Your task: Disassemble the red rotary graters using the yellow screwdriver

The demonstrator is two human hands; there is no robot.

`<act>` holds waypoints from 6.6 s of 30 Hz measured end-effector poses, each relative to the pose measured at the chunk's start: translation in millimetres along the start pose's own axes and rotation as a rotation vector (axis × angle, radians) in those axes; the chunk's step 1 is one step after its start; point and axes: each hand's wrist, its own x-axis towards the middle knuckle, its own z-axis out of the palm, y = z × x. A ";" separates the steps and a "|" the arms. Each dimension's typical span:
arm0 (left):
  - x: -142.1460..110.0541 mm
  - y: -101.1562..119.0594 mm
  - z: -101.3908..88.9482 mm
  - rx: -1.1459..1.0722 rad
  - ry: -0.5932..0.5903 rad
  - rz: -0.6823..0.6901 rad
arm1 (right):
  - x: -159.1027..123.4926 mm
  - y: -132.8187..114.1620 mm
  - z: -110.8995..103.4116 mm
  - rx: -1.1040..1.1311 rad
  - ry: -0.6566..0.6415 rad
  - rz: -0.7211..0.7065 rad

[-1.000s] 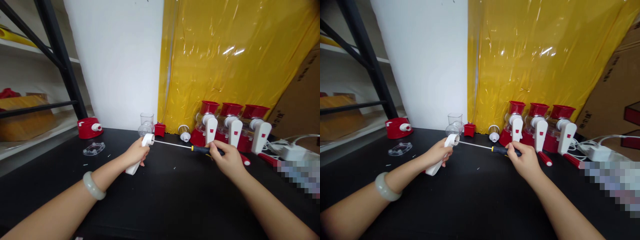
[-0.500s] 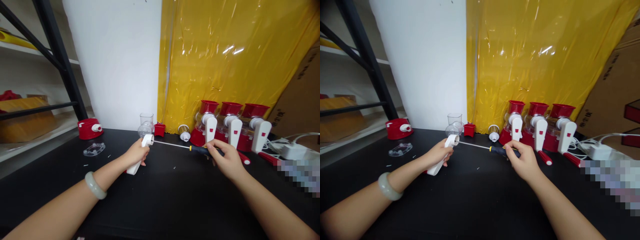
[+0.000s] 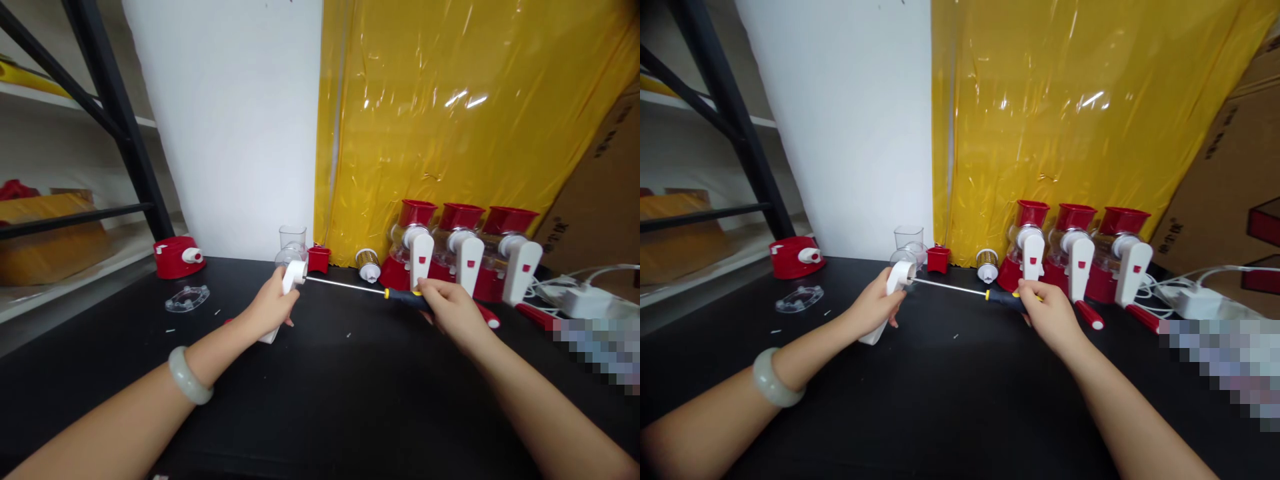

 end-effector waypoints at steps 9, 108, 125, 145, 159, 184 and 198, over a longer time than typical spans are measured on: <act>1.2 2.6 -2.0 -0.024 -0.026 -0.067 | -1.7 3.3 1.1 -0.158 0.123 -0.242; -1.9 3.1 -2.8 0.044 0.017 -0.039 | -1.0 4.8 1.6 -0.111 0.139 -0.258; -3.9 6.0 3.9 -0.128 -0.083 -0.203 | -9.8 -1.8 0.2 -0.286 0.333 -0.738; -10.3 14.5 -11.2 0.174 0.214 0.204 | 0.0 1.3 10.8 0.382 -0.120 0.156; -6.6 13.1 -12.4 0.158 0.096 0.108 | 1.2 8.6 7.0 0.015 0.021 -0.081; -2.2 4.0 -0.1 -0.017 -0.150 -0.214 | -6.9 -2.4 1.0 -0.305 0.238 -0.484; -9.0 11.8 -4.2 0.110 0.118 0.129 | 3.5 0.7 5.5 0.325 -0.091 0.244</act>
